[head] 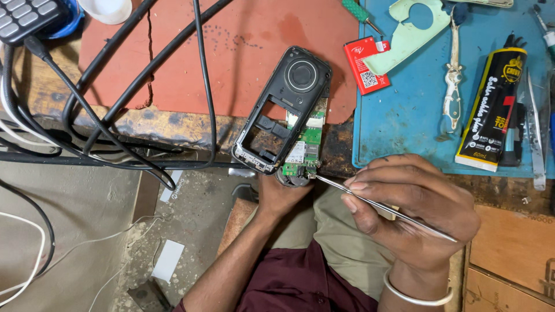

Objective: The person repairs a disassembled mobile phone on a cluttered workbench. They use tweezers to adjust components on the circuit board, clean the board with a cotton swab, insert a battery, and connect a charging cable. The phone screen lights up and shows a charging icon.

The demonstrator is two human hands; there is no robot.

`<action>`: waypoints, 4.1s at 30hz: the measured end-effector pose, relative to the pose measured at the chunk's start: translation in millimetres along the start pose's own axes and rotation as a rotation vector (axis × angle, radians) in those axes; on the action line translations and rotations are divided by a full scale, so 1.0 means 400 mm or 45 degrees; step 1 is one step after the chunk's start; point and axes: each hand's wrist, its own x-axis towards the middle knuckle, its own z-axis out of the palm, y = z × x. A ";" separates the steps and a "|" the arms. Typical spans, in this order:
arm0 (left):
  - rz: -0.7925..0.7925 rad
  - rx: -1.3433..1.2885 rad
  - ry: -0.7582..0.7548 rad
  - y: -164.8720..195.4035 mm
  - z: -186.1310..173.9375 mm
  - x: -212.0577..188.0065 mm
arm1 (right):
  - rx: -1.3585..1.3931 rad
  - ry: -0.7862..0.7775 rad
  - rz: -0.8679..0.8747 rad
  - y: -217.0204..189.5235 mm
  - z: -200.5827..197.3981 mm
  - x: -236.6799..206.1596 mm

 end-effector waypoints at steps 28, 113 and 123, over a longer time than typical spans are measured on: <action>-0.036 0.144 -0.017 -0.023 0.006 0.012 | -0.023 -0.030 -0.020 0.005 0.009 0.005; 0.036 0.257 -0.251 -0.152 -0.003 -0.021 | -0.034 -0.526 -0.088 0.081 -0.059 0.121; -0.135 0.249 -0.306 -0.142 -0.006 -0.026 | -0.134 -0.478 0.050 0.037 -0.043 0.113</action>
